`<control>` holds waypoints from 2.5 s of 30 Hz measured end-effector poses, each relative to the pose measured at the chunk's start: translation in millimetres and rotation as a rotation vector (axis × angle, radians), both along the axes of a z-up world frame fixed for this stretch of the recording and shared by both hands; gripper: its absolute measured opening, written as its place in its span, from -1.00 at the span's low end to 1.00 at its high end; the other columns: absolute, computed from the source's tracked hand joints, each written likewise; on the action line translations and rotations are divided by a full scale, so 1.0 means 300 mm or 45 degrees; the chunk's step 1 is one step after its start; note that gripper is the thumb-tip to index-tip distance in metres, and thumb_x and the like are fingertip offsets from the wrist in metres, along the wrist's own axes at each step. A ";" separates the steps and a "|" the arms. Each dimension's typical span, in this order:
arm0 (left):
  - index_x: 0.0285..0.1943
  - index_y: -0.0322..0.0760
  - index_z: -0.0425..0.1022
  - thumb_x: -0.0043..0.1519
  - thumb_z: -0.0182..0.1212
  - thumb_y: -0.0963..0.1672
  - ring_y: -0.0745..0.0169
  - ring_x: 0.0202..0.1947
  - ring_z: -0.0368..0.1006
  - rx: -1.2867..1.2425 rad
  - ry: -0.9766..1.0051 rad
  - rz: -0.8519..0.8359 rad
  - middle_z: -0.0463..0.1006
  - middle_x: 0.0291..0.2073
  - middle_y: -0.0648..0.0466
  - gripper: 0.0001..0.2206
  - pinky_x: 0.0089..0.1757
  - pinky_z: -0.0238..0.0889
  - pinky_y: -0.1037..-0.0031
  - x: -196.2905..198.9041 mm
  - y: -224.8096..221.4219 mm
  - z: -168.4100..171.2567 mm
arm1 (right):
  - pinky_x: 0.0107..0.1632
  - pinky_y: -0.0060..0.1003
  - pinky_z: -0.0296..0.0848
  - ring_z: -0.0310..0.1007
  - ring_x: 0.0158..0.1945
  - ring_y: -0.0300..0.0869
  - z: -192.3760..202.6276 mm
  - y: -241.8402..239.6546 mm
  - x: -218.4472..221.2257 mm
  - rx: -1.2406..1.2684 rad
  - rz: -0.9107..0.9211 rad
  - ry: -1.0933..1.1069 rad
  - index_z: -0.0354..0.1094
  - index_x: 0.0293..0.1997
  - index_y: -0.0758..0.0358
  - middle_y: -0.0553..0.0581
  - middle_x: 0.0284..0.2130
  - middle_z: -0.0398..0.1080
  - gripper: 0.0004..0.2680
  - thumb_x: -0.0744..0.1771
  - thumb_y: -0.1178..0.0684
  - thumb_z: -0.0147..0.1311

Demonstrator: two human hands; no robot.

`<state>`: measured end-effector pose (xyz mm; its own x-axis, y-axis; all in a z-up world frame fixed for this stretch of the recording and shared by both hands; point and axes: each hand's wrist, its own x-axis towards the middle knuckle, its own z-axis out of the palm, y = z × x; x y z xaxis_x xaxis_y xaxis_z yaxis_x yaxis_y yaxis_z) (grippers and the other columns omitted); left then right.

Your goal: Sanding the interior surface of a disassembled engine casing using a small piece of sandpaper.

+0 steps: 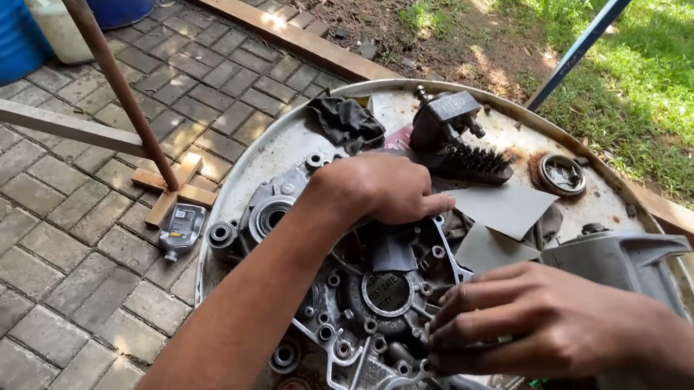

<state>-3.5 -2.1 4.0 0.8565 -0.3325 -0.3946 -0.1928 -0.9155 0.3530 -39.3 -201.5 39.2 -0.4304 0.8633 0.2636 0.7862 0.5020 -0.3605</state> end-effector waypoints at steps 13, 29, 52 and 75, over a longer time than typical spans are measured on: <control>-0.10 -0.36 0.61 0.39 -0.34 0.18 -0.01 -0.04 0.55 -0.014 0.027 -0.024 0.66 -0.06 -0.05 -0.34 0.14 0.22 0.12 0.005 0.004 0.002 | 0.01 0.07 0.50 0.46 -0.11 0.24 -0.002 -0.009 -0.036 -0.104 0.085 0.082 0.30 -0.05 0.69 0.48 -0.13 0.41 -0.67 0.50 0.14 -0.45; -0.07 -0.32 0.61 0.38 -0.37 0.16 0.04 0.05 0.55 -0.002 0.010 -0.062 0.65 -0.07 -0.05 -0.36 0.29 -0.36 0.12 -0.010 0.000 0.022 | -0.30 -0.36 0.17 0.20 -0.41 -0.21 -0.079 -0.112 0.022 0.627 -0.892 0.501 0.52 -0.25 0.26 0.06 -0.46 0.20 -0.88 0.29 0.04 0.14; 0.03 -0.29 0.61 0.38 -0.30 0.19 -0.11 0.08 0.51 0.028 -0.013 -0.005 0.61 0.07 -0.11 -0.36 0.11 0.25 0.08 -0.003 -0.003 0.002 | -0.40 -0.44 0.45 0.57 -0.51 -0.24 -0.042 -0.067 0.066 0.230 -0.780 0.218 0.55 -0.25 0.22 0.07 -0.41 0.58 -0.79 0.37 -0.02 -0.04; 0.05 -0.30 0.61 0.36 -0.28 0.19 -0.21 0.04 0.53 0.037 -0.079 -0.011 0.61 0.04 -0.17 -0.36 0.02 0.31 0.06 0.021 -0.003 -0.032 | -0.43 -0.21 0.34 0.42 -0.55 -0.10 0.008 0.061 -0.038 -0.764 -0.748 0.132 0.45 -0.32 0.05 0.00 -0.54 0.50 -0.98 0.30 0.08 0.19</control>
